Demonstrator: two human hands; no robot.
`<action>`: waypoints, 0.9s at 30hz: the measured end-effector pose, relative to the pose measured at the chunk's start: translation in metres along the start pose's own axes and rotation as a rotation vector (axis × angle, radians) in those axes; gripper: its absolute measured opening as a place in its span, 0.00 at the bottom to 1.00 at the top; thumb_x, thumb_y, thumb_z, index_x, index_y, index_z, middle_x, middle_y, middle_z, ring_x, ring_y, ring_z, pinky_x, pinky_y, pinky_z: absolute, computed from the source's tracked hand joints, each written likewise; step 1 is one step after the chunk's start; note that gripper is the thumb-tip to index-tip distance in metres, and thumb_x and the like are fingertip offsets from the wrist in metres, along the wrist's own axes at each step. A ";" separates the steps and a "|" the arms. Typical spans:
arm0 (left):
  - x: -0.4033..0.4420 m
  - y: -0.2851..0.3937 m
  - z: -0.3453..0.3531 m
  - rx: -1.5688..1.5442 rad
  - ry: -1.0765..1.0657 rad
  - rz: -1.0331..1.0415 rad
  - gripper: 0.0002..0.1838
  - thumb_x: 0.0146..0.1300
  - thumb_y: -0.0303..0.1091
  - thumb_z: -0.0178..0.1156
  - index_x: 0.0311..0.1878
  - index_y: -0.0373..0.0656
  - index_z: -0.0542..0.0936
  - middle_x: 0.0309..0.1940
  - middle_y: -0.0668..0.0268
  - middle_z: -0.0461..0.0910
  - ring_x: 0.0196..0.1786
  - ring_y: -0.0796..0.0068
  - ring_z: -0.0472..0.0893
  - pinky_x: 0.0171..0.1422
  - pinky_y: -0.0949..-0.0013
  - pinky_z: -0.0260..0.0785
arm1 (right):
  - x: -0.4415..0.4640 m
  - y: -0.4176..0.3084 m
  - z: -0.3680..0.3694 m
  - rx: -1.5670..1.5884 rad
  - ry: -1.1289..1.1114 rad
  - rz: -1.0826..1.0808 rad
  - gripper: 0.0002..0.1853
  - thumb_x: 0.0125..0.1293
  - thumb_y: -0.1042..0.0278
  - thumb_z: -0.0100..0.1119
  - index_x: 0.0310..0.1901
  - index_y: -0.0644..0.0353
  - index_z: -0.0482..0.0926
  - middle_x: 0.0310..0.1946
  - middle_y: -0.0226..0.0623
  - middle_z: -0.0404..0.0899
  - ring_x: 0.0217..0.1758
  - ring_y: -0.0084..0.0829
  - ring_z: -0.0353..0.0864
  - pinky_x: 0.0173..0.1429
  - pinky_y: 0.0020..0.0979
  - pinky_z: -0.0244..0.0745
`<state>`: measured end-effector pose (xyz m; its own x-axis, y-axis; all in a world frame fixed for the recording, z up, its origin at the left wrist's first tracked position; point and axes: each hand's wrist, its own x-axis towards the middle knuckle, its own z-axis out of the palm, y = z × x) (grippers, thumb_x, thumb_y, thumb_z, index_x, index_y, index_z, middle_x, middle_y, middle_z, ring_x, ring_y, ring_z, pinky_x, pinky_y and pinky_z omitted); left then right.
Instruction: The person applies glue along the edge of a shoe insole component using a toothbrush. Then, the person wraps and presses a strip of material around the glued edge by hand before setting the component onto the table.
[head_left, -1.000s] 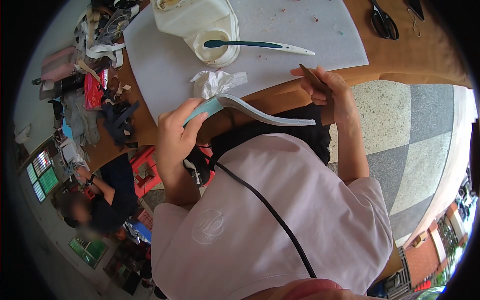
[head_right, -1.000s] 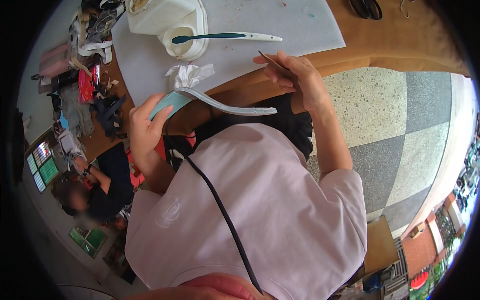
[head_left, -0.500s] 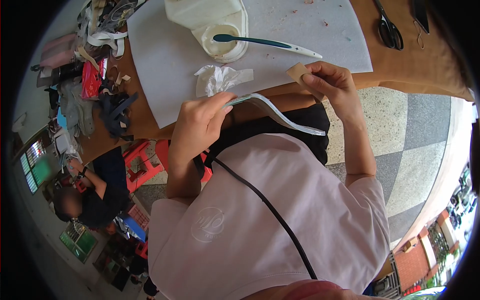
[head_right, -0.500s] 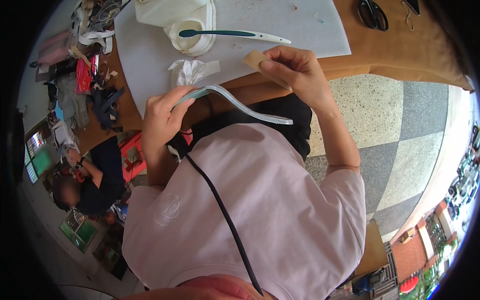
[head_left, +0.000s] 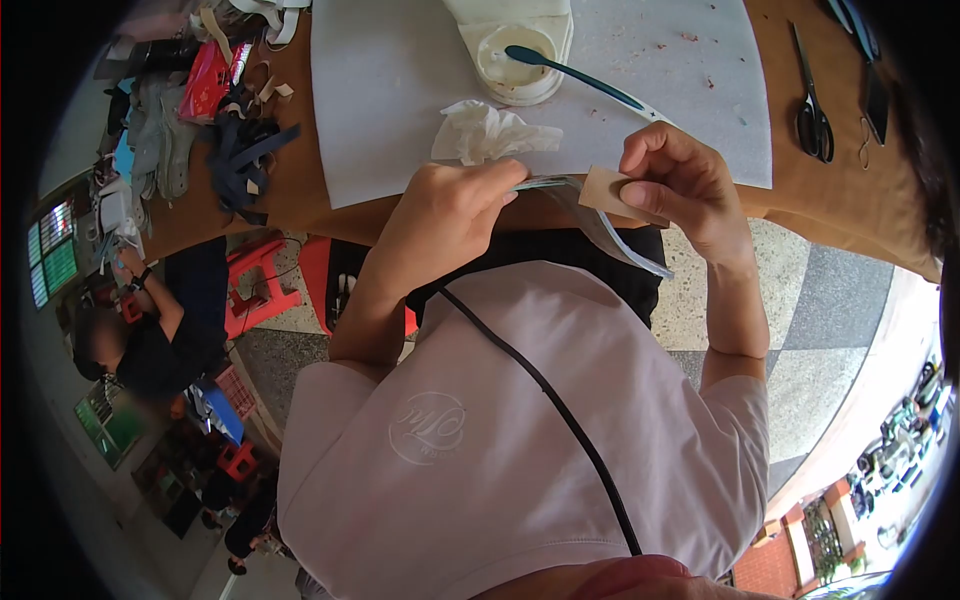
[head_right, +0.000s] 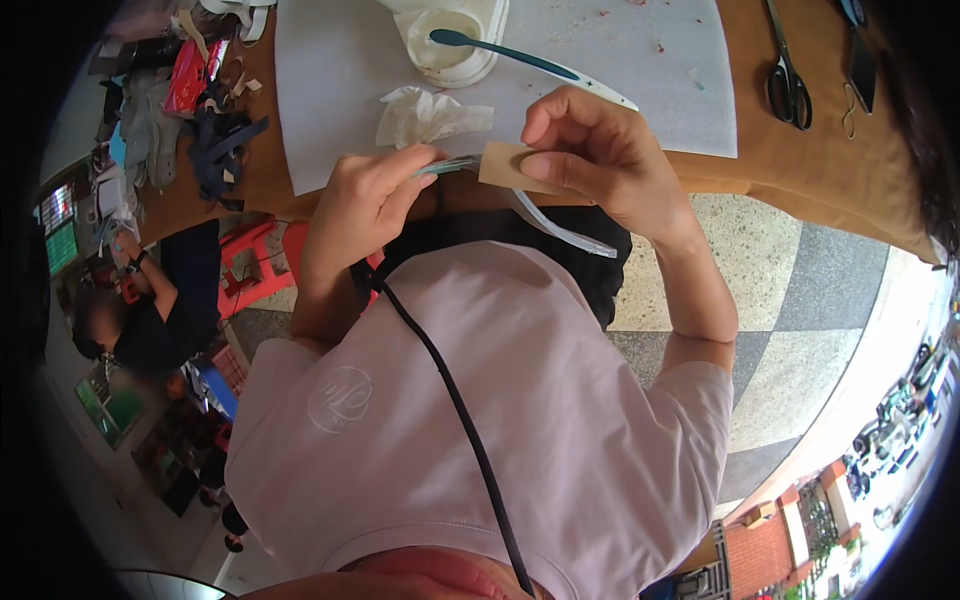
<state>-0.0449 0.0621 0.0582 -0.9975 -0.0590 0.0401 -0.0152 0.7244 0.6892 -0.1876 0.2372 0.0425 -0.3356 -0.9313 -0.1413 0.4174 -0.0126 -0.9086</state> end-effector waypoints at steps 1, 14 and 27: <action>0.000 0.001 0.000 0.011 -0.004 0.003 0.07 0.48 0.21 0.51 0.34 0.36 0.72 0.20 0.56 0.72 0.20 0.59 0.72 0.23 0.70 0.62 | 0.002 -0.001 0.002 -0.003 -0.002 0.003 0.07 0.52 0.80 0.53 0.33 0.62 0.68 0.26 0.23 0.68 0.30 0.11 0.67 0.34 0.13 0.62; -0.005 0.000 -0.002 0.001 0.050 -0.027 0.09 0.47 0.20 0.51 0.35 0.35 0.72 0.22 0.55 0.73 0.22 0.59 0.74 0.24 0.69 0.64 | 0.010 -0.004 0.015 -0.079 0.082 -0.032 0.05 0.53 0.80 0.52 0.31 0.61 0.69 0.25 0.22 0.68 0.30 0.11 0.66 0.35 0.13 0.61; -0.004 0.003 0.000 -0.034 0.100 -0.040 0.08 0.48 0.21 0.52 0.34 0.38 0.72 0.17 0.56 0.70 0.17 0.61 0.71 0.21 0.70 0.60 | 0.013 0.004 0.016 -0.245 0.063 -0.116 0.06 0.54 0.78 0.51 0.34 0.63 0.74 0.24 0.26 0.71 0.19 0.10 0.63 0.20 0.11 0.56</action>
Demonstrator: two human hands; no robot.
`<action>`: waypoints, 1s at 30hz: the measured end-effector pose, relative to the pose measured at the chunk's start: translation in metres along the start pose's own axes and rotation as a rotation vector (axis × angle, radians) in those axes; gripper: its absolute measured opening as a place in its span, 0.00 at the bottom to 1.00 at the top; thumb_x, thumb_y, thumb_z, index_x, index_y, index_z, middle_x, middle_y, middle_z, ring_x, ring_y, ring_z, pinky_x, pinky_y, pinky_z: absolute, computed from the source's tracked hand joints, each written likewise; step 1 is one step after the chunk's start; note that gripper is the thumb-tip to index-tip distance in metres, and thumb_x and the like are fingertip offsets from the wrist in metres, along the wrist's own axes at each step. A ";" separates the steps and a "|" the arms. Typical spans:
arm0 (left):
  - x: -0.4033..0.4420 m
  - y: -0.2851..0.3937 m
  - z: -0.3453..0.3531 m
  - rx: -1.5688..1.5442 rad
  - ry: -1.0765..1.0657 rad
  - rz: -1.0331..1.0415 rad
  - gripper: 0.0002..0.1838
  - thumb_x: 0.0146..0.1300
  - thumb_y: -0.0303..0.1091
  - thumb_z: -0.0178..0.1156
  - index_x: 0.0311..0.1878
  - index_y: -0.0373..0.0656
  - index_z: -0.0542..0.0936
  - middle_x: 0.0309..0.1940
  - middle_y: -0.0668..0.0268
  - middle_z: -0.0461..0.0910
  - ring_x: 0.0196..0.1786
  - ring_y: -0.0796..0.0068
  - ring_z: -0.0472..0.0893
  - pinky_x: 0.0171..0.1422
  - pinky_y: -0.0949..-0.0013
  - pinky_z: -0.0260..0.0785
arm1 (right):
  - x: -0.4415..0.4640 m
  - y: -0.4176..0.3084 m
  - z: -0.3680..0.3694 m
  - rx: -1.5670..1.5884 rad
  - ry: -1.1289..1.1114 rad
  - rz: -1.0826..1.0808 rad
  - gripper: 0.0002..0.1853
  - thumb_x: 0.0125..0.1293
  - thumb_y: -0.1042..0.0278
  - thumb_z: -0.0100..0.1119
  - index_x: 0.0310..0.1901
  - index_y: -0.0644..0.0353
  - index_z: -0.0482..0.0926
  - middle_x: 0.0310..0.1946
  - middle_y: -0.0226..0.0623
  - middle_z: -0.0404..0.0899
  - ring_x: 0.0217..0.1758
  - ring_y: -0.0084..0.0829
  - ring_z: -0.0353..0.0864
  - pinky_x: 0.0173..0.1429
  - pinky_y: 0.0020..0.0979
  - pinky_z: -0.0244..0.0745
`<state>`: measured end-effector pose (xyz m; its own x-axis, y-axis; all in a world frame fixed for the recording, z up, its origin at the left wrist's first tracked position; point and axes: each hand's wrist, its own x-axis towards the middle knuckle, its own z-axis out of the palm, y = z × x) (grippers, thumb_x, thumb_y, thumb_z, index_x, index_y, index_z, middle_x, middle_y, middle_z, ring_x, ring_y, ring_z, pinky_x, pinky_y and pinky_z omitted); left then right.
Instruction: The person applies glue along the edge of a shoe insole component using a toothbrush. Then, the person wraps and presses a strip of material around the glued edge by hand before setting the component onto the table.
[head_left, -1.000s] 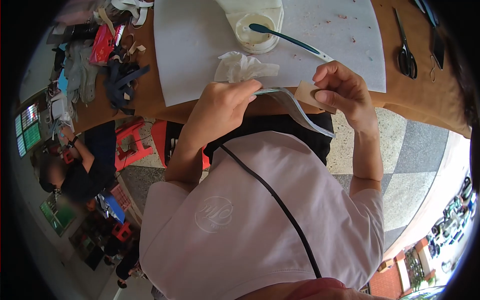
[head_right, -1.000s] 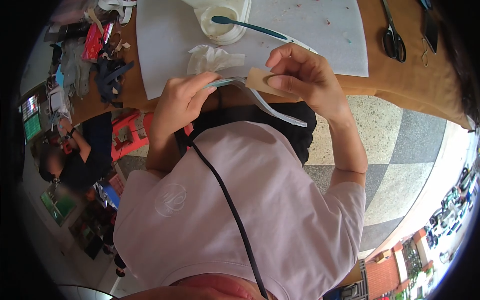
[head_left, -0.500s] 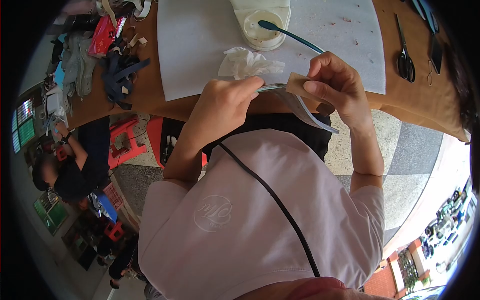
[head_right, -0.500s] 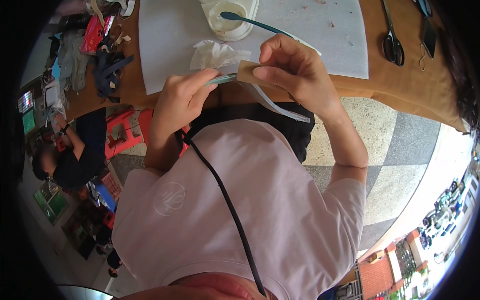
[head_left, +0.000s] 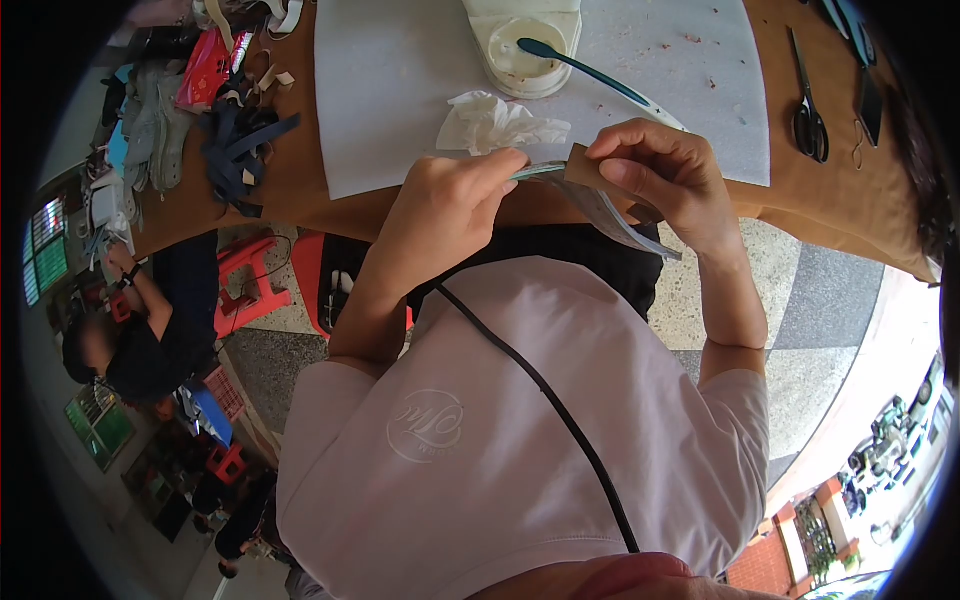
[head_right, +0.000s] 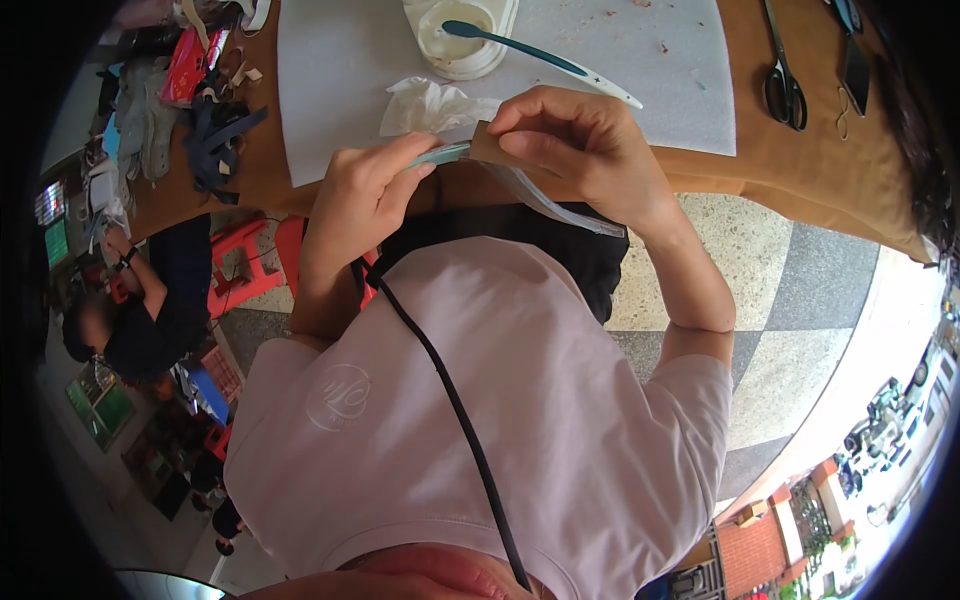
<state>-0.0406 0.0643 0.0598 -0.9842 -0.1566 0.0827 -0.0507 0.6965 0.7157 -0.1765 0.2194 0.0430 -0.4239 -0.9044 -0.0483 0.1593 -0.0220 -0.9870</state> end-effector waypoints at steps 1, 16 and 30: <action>0.000 -0.001 0.001 -0.016 0.020 0.002 0.08 0.48 0.22 0.52 0.34 0.38 0.72 0.16 0.56 0.70 0.17 0.61 0.71 0.21 0.70 0.60 | 0.000 -0.001 0.000 0.000 0.001 -0.001 0.06 0.54 0.78 0.51 0.34 0.63 0.74 0.24 0.26 0.71 0.19 0.10 0.63 0.20 0.11 0.56; 0.002 -0.003 0.001 -0.011 0.041 0.030 0.09 0.48 0.22 0.53 0.35 0.36 0.72 0.19 0.54 0.71 0.19 0.58 0.71 0.22 0.70 0.62 | 0.003 0.000 0.005 -0.169 0.049 -0.046 0.05 0.52 0.77 0.54 0.31 0.66 0.72 0.26 0.30 0.75 0.31 0.14 0.71 0.36 0.17 0.67; 0.004 0.001 0.007 0.054 0.046 0.049 0.09 0.48 0.21 0.52 0.35 0.36 0.72 0.20 0.54 0.72 0.21 0.56 0.73 0.23 0.68 0.63 | 0.006 -0.008 0.000 -0.467 0.028 0.068 0.06 0.50 0.75 0.57 0.30 0.65 0.72 0.22 0.31 0.74 0.26 0.15 0.70 0.30 0.17 0.65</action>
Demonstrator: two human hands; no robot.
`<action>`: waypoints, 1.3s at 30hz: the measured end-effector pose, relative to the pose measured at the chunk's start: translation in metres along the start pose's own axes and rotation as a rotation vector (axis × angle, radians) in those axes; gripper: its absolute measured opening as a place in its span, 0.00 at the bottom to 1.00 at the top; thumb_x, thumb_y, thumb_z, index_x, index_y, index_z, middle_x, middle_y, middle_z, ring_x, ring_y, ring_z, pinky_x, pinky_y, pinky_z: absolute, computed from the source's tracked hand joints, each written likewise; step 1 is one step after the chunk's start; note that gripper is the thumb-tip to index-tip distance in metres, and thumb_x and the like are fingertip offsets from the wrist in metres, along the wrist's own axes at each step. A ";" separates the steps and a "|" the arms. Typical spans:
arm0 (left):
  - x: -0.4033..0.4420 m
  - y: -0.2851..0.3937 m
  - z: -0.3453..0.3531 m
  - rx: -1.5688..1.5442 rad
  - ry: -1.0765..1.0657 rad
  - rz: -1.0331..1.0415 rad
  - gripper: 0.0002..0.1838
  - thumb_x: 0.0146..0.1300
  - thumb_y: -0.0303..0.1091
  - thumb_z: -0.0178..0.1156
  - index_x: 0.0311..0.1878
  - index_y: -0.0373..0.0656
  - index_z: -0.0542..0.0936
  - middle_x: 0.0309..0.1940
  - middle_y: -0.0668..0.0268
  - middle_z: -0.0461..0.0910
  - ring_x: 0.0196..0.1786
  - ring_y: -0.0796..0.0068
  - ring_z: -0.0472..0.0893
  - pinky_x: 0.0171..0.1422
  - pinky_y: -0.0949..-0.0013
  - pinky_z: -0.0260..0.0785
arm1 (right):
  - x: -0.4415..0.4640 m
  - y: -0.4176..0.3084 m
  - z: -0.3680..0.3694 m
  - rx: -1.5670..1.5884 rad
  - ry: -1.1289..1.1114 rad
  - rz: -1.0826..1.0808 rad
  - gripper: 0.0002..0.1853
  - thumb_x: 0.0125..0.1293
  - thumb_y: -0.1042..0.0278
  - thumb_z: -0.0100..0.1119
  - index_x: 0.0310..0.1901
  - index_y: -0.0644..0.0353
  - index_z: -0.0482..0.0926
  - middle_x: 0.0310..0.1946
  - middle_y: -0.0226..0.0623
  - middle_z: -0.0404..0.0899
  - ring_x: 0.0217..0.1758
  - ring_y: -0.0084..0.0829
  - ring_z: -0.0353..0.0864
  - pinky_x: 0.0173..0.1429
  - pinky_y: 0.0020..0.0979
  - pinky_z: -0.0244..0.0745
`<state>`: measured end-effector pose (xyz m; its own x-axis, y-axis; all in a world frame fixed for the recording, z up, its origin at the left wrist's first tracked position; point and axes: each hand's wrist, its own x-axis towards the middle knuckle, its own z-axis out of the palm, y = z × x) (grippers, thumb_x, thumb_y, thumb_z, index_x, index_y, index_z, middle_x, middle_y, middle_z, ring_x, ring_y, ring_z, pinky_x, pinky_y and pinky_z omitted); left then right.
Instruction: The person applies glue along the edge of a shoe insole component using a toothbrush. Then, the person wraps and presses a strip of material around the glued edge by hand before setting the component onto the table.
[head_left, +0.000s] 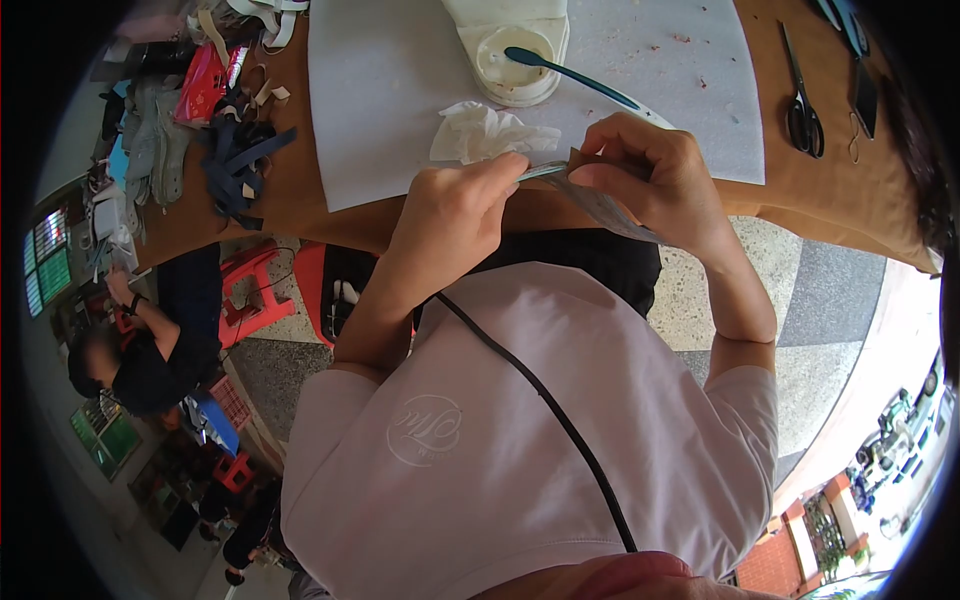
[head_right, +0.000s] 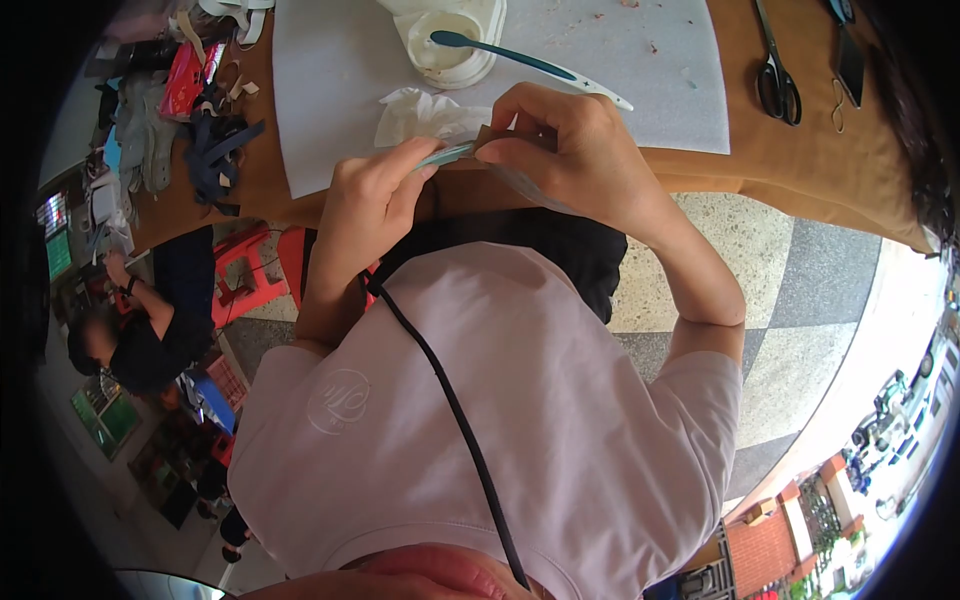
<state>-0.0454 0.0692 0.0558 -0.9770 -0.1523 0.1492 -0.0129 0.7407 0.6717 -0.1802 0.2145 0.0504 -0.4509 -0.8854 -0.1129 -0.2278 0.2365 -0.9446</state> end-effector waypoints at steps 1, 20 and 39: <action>0.000 0.001 0.000 0.015 -0.006 -0.001 0.09 0.48 0.21 0.52 0.35 0.36 0.72 0.20 0.54 0.72 0.21 0.56 0.73 0.23 0.68 0.63 | 0.000 -0.001 -0.001 0.000 0.001 -0.001 0.06 0.50 0.75 0.57 0.30 0.65 0.72 0.22 0.31 0.74 0.26 0.15 0.70 0.30 0.17 0.65; 0.001 0.011 0.002 0.111 0.006 0.059 0.10 0.46 0.19 0.51 0.35 0.36 0.71 0.21 0.52 0.72 0.25 0.54 0.73 0.25 0.64 0.64 | 0.001 -0.003 -0.002 -0.435 0.041 -0.434 0.05 0.43 0.77 0.57 0.25 0.64 0.73 0.22 0.37 0.70 0.22 0.37 0.71 0.24 0.30 0.65; 0.024 0.030 -0.004 -0.055 -0.211 0.061 0.25 0.50 0.22 0.49 0.52 0.25 0.56 0.27 0.46 0.71 0.31 0.52 0.74 0.31 0.62 0.65 | 0.008 -0.016 -0.008 -0.543 0.013 -0.747 0.05 0.40 0.75 0.57 0.19 0.64 0.70 0.23 0.37 0.70 0.18 0.34 0.70 0.18 0.29 0.63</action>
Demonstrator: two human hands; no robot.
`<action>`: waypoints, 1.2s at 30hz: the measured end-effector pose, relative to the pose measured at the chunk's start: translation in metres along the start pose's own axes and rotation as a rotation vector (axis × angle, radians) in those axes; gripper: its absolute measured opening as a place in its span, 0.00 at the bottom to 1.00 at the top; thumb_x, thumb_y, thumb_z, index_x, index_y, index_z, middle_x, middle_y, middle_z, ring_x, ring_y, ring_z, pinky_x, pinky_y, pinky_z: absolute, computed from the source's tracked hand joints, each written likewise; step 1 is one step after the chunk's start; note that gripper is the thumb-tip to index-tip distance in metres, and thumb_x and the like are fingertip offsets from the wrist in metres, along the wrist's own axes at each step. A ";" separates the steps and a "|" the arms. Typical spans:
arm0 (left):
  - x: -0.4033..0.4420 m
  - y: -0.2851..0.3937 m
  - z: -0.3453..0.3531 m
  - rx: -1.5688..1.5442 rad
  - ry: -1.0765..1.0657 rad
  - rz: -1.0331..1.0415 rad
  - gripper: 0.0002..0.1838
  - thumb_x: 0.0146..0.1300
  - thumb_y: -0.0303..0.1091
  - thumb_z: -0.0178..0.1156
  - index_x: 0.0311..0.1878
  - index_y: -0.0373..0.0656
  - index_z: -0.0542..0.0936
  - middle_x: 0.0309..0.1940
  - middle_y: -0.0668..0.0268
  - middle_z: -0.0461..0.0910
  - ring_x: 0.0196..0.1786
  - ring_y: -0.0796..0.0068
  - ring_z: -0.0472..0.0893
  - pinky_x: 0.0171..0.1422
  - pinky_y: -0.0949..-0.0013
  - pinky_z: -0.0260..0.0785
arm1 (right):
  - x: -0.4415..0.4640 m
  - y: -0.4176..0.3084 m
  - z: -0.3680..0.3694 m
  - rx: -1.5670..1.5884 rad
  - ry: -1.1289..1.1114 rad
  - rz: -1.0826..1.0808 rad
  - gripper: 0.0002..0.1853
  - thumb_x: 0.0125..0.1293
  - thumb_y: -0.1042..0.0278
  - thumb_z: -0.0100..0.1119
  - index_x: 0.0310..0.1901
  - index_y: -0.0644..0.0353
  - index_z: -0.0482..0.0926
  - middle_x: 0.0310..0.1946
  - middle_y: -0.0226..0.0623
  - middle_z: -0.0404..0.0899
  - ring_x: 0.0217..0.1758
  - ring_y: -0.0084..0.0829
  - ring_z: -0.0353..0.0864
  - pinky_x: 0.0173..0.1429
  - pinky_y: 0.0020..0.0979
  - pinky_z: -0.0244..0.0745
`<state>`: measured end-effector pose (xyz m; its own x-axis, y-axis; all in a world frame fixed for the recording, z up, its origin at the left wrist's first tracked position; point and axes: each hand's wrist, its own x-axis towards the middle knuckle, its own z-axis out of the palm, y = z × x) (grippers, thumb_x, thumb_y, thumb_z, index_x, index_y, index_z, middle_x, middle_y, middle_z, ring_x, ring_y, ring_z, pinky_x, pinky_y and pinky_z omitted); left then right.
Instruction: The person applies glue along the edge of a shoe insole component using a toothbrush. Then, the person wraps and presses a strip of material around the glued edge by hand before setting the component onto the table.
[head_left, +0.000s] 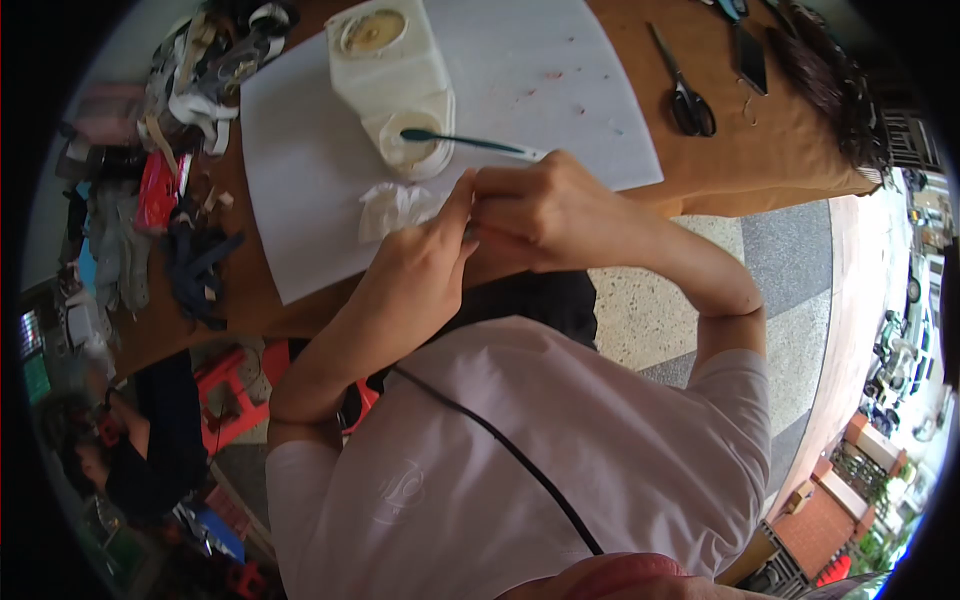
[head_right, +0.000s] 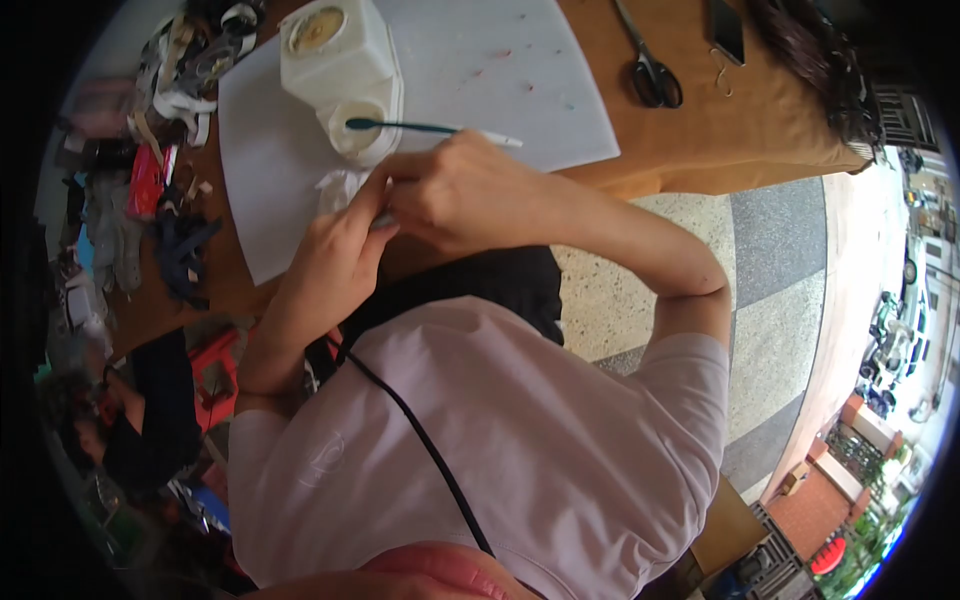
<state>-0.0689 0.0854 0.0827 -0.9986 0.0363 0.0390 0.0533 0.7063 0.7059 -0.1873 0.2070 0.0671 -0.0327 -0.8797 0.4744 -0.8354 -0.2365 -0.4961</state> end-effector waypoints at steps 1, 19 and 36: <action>-0.001 0.000 0.000 0.037 0.023 0.055 0.24 0.50 0.20 0.48 0.52 0.25 0.56 0.26 0.46 0.71 0.31 0.53 0.74 0.31 0.62 0.65 | 0.001 -0.001 -0.002 0.021 -0.005 0.014 0.05 0.40 0.75 0.57 0.20 0.64 0.70 0.24 0.36 0.71 0.19 0.34 0.70 0.18 0.29 0.64; -0.020 -0.005 0.003 0.141 0.090 0.099 0.14 0.39 0.17 0.50 0.35 0.31 0.67 0.23 0.56 0.71 0.26 0.60 0.73 0.29 0.67 0.67 | 0.010 0.002 -0.005 0.193 -0.189 0.170 0.05 0.45 0.71 0.56 0.23 0.62 0.73 0.19 0.36 0.70 0.22 0.36 0.71 0.24 0.31 0.63; -0.021 -0.009 0.004 0.083 0.086 -0.011 0.12 0.48 0.17 0.46 0.39 0.34 0.69 0.29 0.53 0.74 0.30 0.57 0.75 0.33 0.66 0.68 | -0.003 0.018 -0.012 0.443 -0.324 0.224 0.05 0.49 0.81 0.52 0.29 0.67 0.76 0.24 0.38 0.70 0.24 0.29 0.70 0.28 0.24 0.65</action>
<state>-0.0483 0.0810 0.0724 -0.9950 -0.0304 0.0948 0.0382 0.7628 0.6455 -0.2091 0.2102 0.0655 0.0461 -0.9927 0.1114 -0.5165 -0.1191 -0.8479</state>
